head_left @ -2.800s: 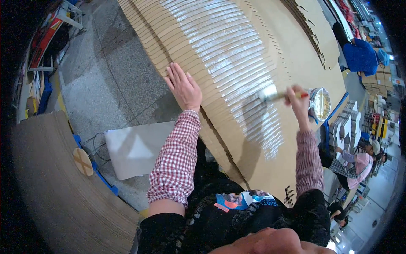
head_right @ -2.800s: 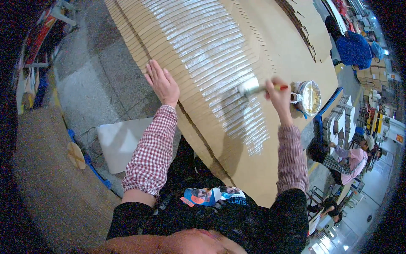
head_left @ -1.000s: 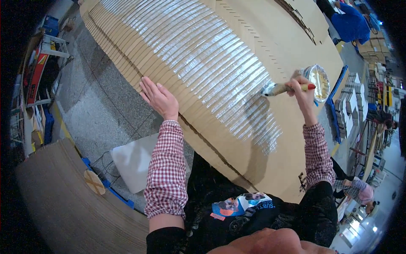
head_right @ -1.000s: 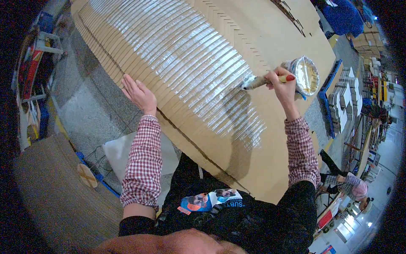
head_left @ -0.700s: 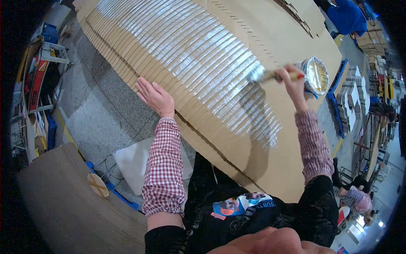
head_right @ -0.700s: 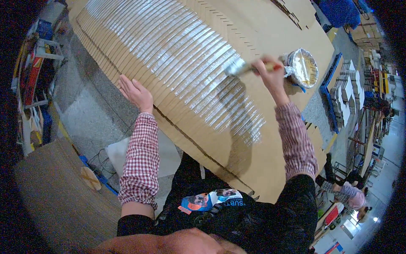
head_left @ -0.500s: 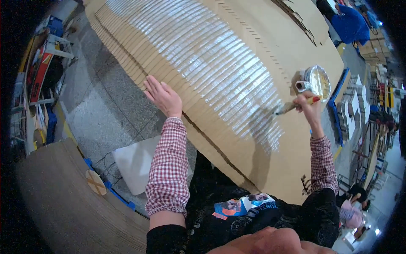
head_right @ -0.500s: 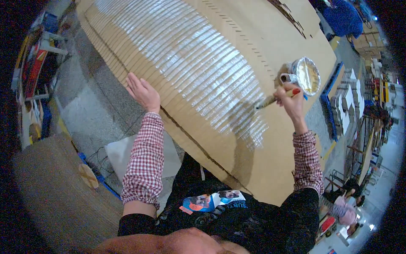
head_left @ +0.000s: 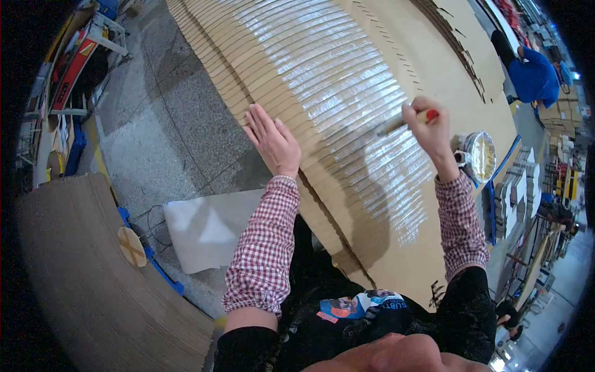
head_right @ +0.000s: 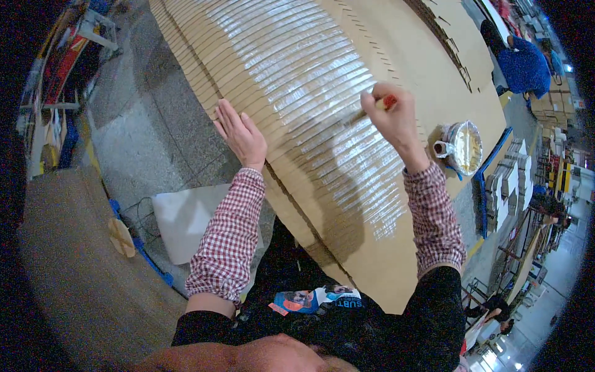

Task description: Applying glue to large sheets of cardboard using a brush and a small container of glue.

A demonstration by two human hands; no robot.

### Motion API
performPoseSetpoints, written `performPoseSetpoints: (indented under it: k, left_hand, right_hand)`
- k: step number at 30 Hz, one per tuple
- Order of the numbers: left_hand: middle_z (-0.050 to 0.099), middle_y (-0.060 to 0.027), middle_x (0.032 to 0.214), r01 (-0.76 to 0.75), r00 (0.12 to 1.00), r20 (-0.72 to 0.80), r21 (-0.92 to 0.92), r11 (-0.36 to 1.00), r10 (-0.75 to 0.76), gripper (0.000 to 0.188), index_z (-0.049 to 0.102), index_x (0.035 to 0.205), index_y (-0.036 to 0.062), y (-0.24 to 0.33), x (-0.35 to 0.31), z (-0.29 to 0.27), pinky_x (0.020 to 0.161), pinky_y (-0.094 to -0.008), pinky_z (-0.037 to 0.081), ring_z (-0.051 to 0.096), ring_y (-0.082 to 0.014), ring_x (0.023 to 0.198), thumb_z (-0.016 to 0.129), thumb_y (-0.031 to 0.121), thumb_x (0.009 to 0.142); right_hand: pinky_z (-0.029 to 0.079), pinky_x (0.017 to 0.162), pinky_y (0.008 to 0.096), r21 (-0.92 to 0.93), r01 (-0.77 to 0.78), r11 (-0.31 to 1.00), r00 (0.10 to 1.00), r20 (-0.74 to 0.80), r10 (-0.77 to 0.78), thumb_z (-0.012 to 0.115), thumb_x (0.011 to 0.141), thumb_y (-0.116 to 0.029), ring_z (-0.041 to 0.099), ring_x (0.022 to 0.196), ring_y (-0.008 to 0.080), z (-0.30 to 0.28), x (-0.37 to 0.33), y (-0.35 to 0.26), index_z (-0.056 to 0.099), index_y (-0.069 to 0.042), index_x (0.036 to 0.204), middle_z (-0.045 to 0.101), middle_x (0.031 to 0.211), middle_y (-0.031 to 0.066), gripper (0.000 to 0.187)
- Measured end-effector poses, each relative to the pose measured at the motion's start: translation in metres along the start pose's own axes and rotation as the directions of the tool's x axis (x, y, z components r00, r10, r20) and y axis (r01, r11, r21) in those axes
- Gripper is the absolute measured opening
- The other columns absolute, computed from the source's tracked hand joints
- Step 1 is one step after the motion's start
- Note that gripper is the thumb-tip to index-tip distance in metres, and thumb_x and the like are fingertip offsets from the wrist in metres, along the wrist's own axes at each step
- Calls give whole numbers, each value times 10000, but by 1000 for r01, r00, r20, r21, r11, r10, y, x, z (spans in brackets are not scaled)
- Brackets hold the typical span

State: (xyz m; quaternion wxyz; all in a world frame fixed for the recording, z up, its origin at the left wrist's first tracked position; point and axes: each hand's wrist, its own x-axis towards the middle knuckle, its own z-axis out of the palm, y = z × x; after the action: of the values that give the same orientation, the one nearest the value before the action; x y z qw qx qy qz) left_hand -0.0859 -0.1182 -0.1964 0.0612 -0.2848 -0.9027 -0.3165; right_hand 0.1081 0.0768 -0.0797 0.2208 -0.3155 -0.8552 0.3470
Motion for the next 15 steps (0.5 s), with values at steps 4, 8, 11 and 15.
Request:
performPoseSetpoints:
  k: [4,8,11,15]
  left_hand:
    - [251,-171,1476,-10,998,69,-32,999,12,522,243,1411,-15,13,-2,8,1123,-477,85,200,-329,1375,304,235,956]
    - [261,-176,1471,-15,997,71,-5,1000,15,509,260,1407,-9,4,-3,5,1121,-480,83,209,-322,1374,308,228,959]
    - [265,-183,1468,-24,998,58,-9,1000,24,506,271,1403,-13,4,-2,2,1120,-478,84,218,-317,1372,318,230,962]
    - [244,-178,1478,-11,995,102,-59,998,17,530,240,1413,-15,11,-5,6,1123,-489,68,185,-326,1382,321,242,956]
  right_hand:
    - [369,493,257,207,-35,978,983,-170,72,669,790,-128,466,532,91,18,40,-12,572,12,677,503,567,43,204]
    - [391,499,251,-2,76,997,997,-32,-76,671,779,-113,489,528,104,19,3,-5,578,15,662,528,580,77,197]
    - [394,504,245,38,-2,999,1000,-19,3,664,780,-108,495,537,95,5,-4,-17,577,14,657,540,579,56,195]
    - [396,530,229,286,-58,956,986,-136,100,639,802,-120,508,561,71,9,20,-9,575,28,669,564,580,28,210]
